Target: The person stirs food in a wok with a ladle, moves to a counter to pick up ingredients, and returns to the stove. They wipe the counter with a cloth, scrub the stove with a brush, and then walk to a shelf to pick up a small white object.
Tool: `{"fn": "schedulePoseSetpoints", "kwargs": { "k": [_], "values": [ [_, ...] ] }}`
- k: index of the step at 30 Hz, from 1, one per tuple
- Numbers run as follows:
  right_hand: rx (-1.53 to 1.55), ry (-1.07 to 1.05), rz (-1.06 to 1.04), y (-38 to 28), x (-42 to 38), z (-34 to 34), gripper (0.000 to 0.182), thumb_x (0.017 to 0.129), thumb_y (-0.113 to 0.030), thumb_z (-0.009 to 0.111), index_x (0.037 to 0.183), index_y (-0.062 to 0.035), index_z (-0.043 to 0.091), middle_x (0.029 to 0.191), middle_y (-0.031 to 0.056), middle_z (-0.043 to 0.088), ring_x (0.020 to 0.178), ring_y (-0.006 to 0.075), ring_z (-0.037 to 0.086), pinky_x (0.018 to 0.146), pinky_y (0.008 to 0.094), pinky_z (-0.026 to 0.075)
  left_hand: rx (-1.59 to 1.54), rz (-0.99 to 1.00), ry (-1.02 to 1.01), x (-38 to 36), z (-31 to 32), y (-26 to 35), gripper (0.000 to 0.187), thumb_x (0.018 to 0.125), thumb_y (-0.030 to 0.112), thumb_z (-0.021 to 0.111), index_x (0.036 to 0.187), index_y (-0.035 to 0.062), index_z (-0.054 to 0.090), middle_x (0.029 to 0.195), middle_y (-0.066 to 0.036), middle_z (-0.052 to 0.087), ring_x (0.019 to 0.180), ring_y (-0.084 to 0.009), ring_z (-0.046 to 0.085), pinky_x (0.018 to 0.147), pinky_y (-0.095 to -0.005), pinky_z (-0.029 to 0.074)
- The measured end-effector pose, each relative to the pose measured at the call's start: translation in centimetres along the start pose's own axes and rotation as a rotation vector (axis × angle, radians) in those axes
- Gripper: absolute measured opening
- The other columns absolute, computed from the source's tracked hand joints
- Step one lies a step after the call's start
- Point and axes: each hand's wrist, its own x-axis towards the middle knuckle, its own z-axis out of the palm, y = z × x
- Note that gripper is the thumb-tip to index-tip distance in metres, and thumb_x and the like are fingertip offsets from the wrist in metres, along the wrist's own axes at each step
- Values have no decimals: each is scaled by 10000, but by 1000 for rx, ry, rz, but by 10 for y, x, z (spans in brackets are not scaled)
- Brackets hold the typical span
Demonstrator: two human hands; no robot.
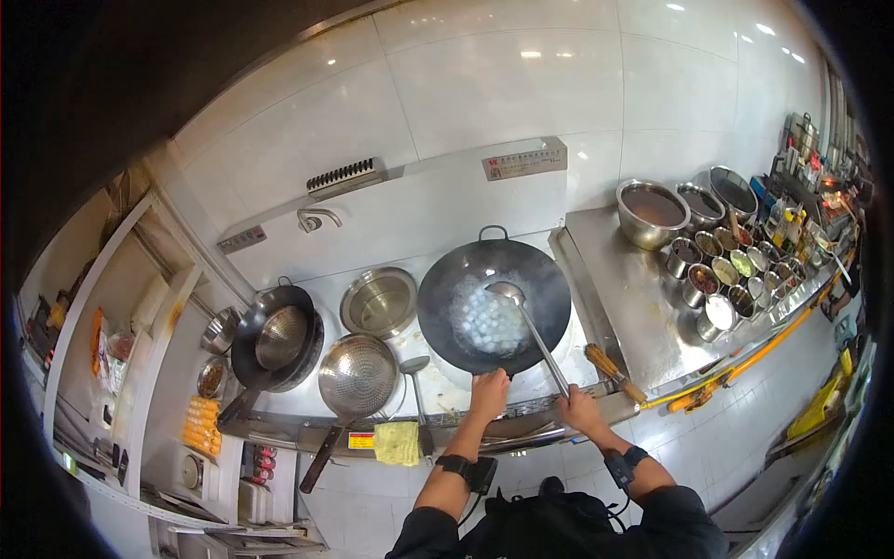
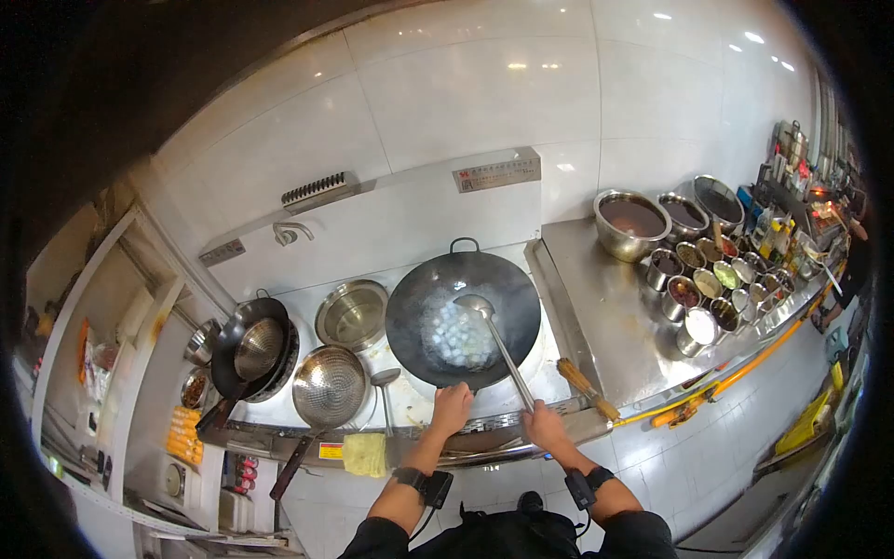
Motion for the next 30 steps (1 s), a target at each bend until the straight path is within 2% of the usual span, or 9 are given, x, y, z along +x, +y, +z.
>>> {"fn": "schedulePoseSetpoints", "kwargs": {
  "k": [4,7,16,19,30],
  "values": [
    [120,-17,56,3,-15,-2,341,870,-265,547,1009,34,459,745,324,598,728,511,588,669,567,469,28,1,-35,3,-1,-1,105,831,153,571,817,78,498,772,-92,582,804,-319,558,725,-452,360],
    [119,-3,19,9,-23,-3,310,866,-249,549,1004,13,458,748,332,593,729,512,584,673,576,459,41,4,-51,0,1,-3,116,827,155,582,827,78,495,784,-93,590,814,-318,560,727,-454,362],
    [53,-47,90,5,-29,-10,313,839,-263,562,966,1,453,754,321,601,722,516,584,682,583,467,43,24,-6,1,5,-5,122,819,143,591,818,75,490,757,-113,580,788,-324,554,712,-453,357],
    [56,-52,125,4,-29,-12,344,855,-309,569,958,-5,447,758,322,598,753,520,580,688,578,456,52,20,-12,0,4,-4,122,820,142,590,817,74,489,755,-113,579,786,-322,553,714,-453,356],
    [96,-21,96,9,-32,-5,313,843,-278,587,971,-26,452,782,314,603,770,519,579,690,578,455,17,19,32,0,2,0,102,814,134,583,798,79,499,742,-87,569,782,-308,553,719,-439,358]
  ]
}}
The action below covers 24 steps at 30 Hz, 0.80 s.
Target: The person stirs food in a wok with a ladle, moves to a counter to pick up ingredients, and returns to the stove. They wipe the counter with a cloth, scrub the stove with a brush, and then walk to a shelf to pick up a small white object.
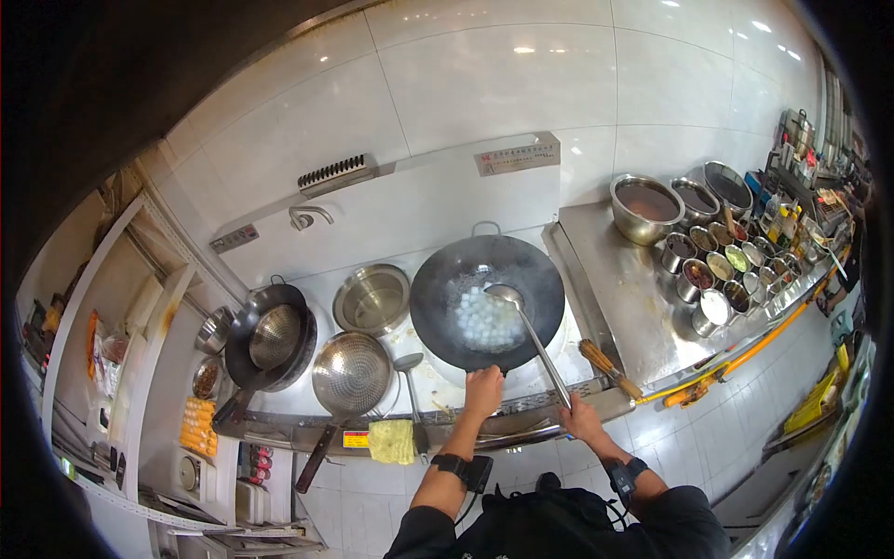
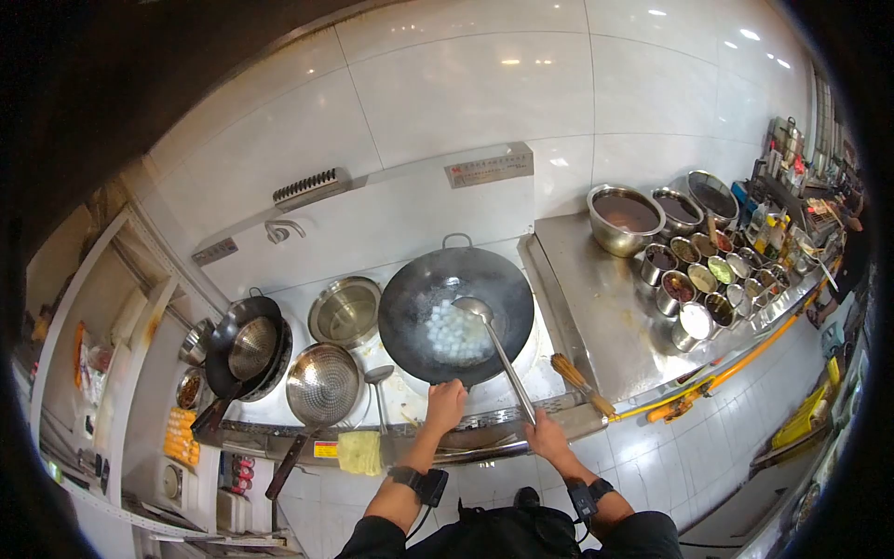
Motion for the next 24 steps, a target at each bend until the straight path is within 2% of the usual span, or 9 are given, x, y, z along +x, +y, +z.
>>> {"fn": "schedulePoseSetpoints", "kwargs": {
  "k": [24],
  "values": [
    [3,-29,16,-7,-6,-6,344,847,-306,568,967,-10,441,786,319,601,800,526,578,723,577,464,16,-3,-24,0,2,-3,116,820,141,590,816,79,492,764,-105,583,796,-316,557,725,-450,364]
  ]
}}
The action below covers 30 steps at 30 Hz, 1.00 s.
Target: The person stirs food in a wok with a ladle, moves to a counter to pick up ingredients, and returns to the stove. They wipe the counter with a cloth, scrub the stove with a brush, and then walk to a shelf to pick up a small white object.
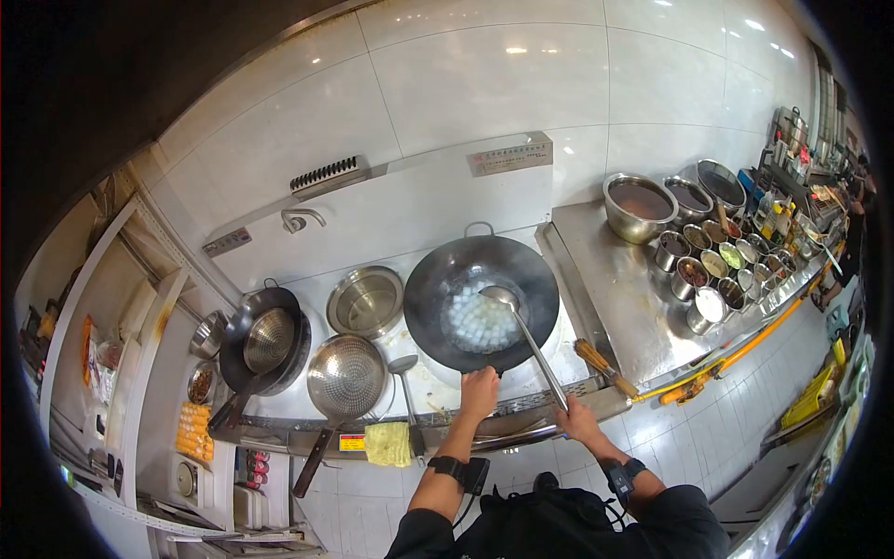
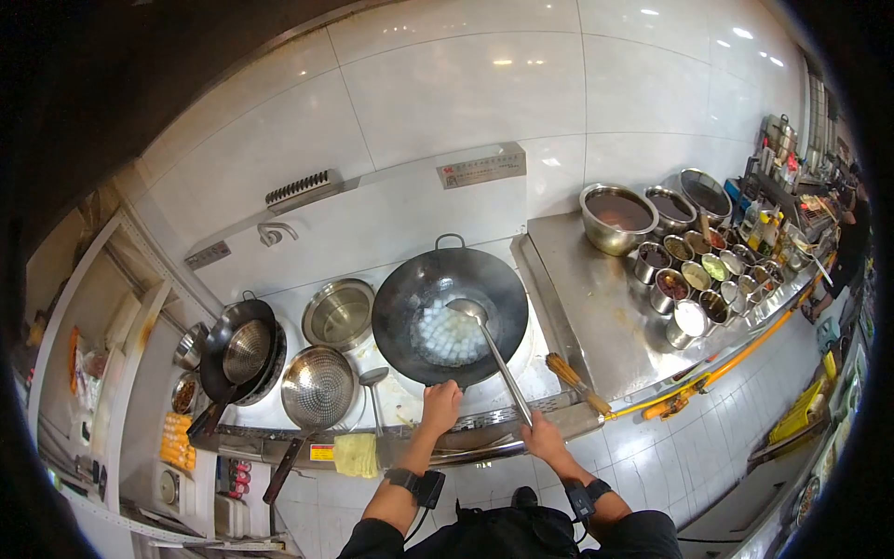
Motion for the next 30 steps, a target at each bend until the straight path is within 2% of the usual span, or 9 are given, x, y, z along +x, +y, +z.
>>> {"fn": "schedulePoseSetpoints", "kwargs": {
  "k": [4,7,16,22,30],
  "values": [
    [-22,-1,-3,1,1,1,337,847,-290,570,960,0,439,782,318,601,788,522,582,715,568,472,-16,-1,20,0,0,1,113,813,131,591,799,78,492,741,-94,568,783,-309,549,731,-439,358],
    [-3,-36,51,-7,-1,-4,344,842,-267,551,1016,19,473,834,337,603,824,515,583,770,573,455,-19,1,32,0,1,1,111,809,127,590,792,77,493,731,-88,562,778,-305,547,734,-435,356],
    [-6,-31,41,-5,-1,-4,342,840,-274,554,999,18,471,813,337,603,807,523,582,760,572,460,-3,10,11,0,0,1,119,816,130,596,825,79,488,765,-100,590,786,-312,558,702,-446,355],
    [-41,13,-24,4,0,2,345,849,-310,559,948,3,450,750,312,603,751,506,593,682,567,476,14,7,6,1,2,-1,117,825,143,589,822,78,491,760,-105,590,794,-316,559,708,-447,359],
    [23,-7,-10,-3,-5,-4,320,842,-254,558,995,15,478,806,328,598,791,518,577,726,572,457,39,-12,-12,0,2,-1,119,832,152,580,816,73,493,763,-108,592,798,-321,559,715,-454,360]
  ]
}}
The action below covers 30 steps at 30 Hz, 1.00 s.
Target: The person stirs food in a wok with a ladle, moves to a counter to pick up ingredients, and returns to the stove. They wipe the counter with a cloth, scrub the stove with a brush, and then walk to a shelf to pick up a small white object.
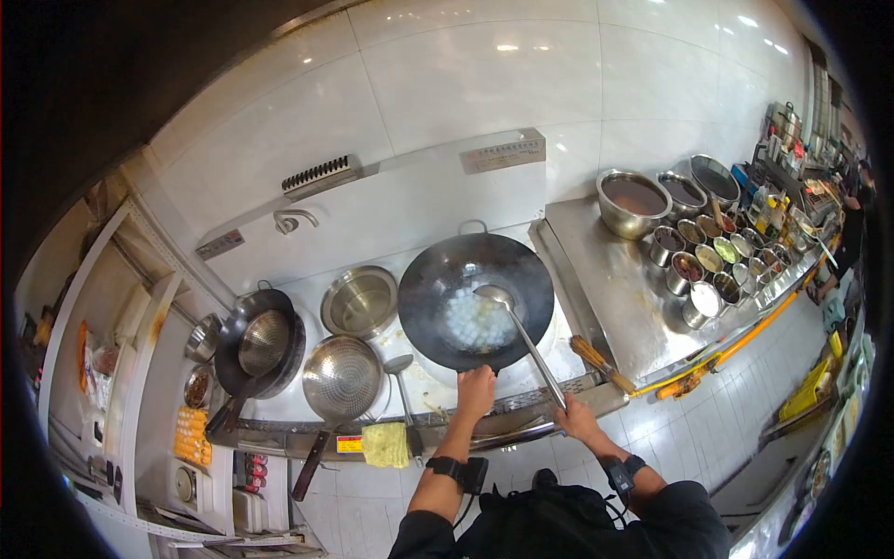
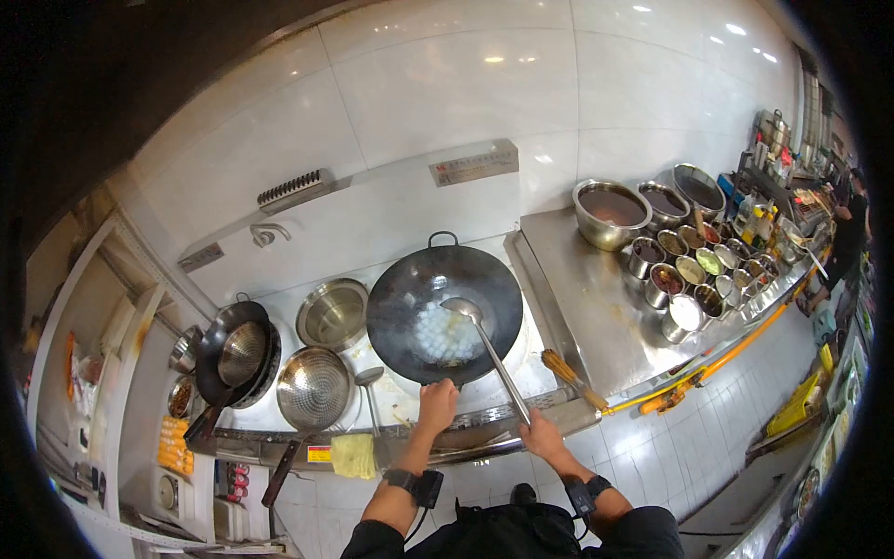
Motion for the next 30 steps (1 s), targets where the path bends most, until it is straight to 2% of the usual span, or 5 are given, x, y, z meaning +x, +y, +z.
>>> {"fn": "schedulePoseSetpoints", "kwargs": {
  "k": [8,14,20,25,30],
  "values": [
    [-6,-14,-1,2,1,0,302,839,-230,562,976,19,460,821,324,596,795,512,575,718,568,458,-52,33,70,0,1,0,133,808,114,603,789,76,477,695,-89,545,749,-315,541,703,-437,343],
    [6,-11,-12,3,-1,0,321,838,-245,564,974,26,459,828,330,595,804,517,573,728,567,460,-49,21,29,-1,0,-1,111,815,134,589,834,79,494,764,-102,594,790,-318,555,710,-452,352],
    [-21,-8,-14,7,0,2,316,838,-247,565,957,27,462,813,330,595,803,512,577,732,563,462,-65,39,81,0,1,-1,131,802,109,612,798,74,487,714,-88,558,760,-315,549,701,-446,352],
    [-46,18,-55,12,2,7,306,839,-258,547,934,17,454,750,312,596,755,503,591,690,552,477,-55,49,58,0,2,-3,115,810,116,597,818,81,487,741,-95,578,762,-314,548,688,-446,348],
    [-34,2,-27,8,1,3,305,838,-263,546,928,14,454,756,312,598,760,501,591,694,548,477,-64,52,67,0,-1,-1,119,815,123,593,806,82,483,733,-98,570,754,-317,543,687,-445,349]
  ]
}}
